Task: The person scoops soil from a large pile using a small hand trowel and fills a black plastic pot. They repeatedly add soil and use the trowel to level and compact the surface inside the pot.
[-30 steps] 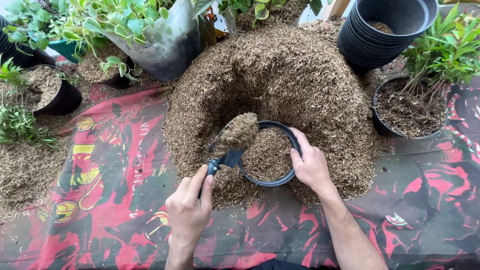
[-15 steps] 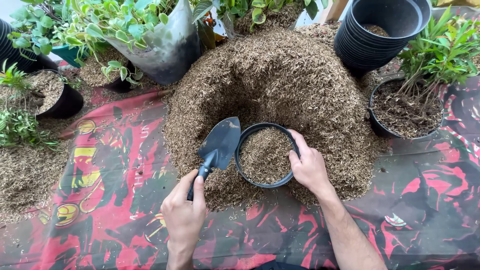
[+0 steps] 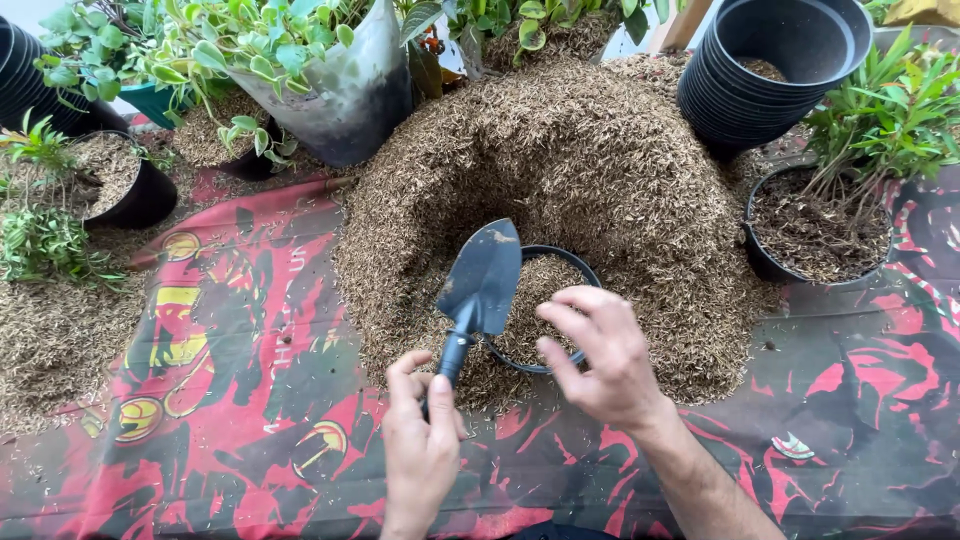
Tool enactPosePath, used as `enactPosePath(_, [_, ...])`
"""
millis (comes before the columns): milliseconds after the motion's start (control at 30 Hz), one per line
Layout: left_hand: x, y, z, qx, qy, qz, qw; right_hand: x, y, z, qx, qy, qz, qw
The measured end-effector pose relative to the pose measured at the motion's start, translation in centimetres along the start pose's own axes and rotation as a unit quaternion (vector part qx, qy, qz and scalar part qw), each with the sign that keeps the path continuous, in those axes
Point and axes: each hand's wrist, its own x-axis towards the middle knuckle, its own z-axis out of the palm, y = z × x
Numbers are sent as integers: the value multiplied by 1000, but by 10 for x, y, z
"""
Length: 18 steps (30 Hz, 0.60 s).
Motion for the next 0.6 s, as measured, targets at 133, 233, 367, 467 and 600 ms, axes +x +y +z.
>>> enactPosePath(133, [-7, 17, 27, -25, -56, 47, 997, 9, -18, 20, -4, -80, -126, 989])
enactPosePath(233, [-7, 22, 31, -21, -94, 108, 989, 5, -11, 29, 31, -38, -162, 986])
enactPosePath(367, [15, 6, 40, -26, -49, 191, 980, 12, 0, 5, 187, -16, -114, 976])
enactPosePath(467, [40, -7, 58, 54, -4, 257, 965, 15, 15, -7, 319, 55, -52, 945])
enactPosePath(600, [63, -18, 86, 97, -53, 273, 956, 22, 29, -1, 480, 121, 1, 869])
